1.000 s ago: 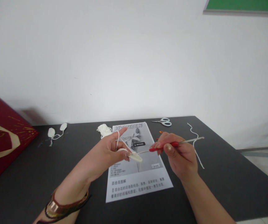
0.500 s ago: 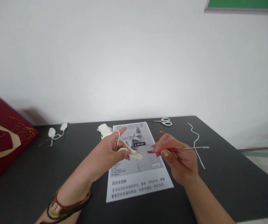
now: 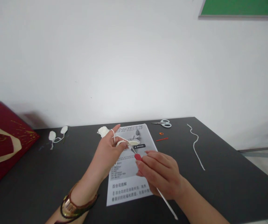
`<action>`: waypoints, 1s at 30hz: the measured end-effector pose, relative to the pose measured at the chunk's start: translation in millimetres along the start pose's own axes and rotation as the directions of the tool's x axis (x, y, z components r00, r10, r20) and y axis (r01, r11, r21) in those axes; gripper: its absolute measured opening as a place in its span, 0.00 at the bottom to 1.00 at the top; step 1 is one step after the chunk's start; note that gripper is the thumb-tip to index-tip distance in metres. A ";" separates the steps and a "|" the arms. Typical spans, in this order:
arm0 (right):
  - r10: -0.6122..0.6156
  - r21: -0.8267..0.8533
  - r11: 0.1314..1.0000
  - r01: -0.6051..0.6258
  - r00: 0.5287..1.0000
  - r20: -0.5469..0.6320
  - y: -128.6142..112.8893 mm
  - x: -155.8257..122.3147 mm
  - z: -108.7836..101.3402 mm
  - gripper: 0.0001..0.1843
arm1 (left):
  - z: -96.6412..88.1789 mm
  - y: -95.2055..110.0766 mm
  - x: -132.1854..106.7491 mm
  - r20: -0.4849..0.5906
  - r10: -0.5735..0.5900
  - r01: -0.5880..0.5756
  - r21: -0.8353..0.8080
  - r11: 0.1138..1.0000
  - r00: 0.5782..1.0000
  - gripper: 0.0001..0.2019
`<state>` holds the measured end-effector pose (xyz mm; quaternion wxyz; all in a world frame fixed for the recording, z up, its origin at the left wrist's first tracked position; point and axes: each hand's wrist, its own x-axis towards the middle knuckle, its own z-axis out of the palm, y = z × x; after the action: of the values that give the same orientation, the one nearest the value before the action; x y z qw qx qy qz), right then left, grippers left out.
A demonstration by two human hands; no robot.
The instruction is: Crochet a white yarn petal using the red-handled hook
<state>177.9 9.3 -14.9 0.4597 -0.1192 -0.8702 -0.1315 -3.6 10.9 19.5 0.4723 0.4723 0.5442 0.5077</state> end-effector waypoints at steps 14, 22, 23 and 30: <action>0.603 0.501 0.717 -0.485 0.792 -0.096 5.8 3.7 6.0 0.16 | 8.8 0.0 -11.0 -0.017 0.137 -0.135 -0.323 0.937 0.990 0.36; 0.834 0.823 0.249 -0.511 0.545 0.087 12.4 6.0 1.9 0.06 | 5.4 3.8 -10.7 0.089 0.178 -0.132 -0.375 0.918 0.980 0.44; 0.822 0.804 0.294 -0.517 0.565 0.063 11.4 6.6 1.3 0.07 | 5.6 4.1 -11.1 0.079 0.201 -0.159 -0.364 0.918 0.977 0.45; 0.499 0.555 0.753 -0.354 0.857 -0.130 5.3 7.8 -0.8 0.18 | -0.5 6.2 -9.3 0.202 0.066 0.062 -0.568 0.820 0.977 0.41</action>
<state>176.0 14.6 -7.4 0.6063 -0.1706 -0.7509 0.1987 -2.9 1.8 26.0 0.6469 0.3610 0.3128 0.5944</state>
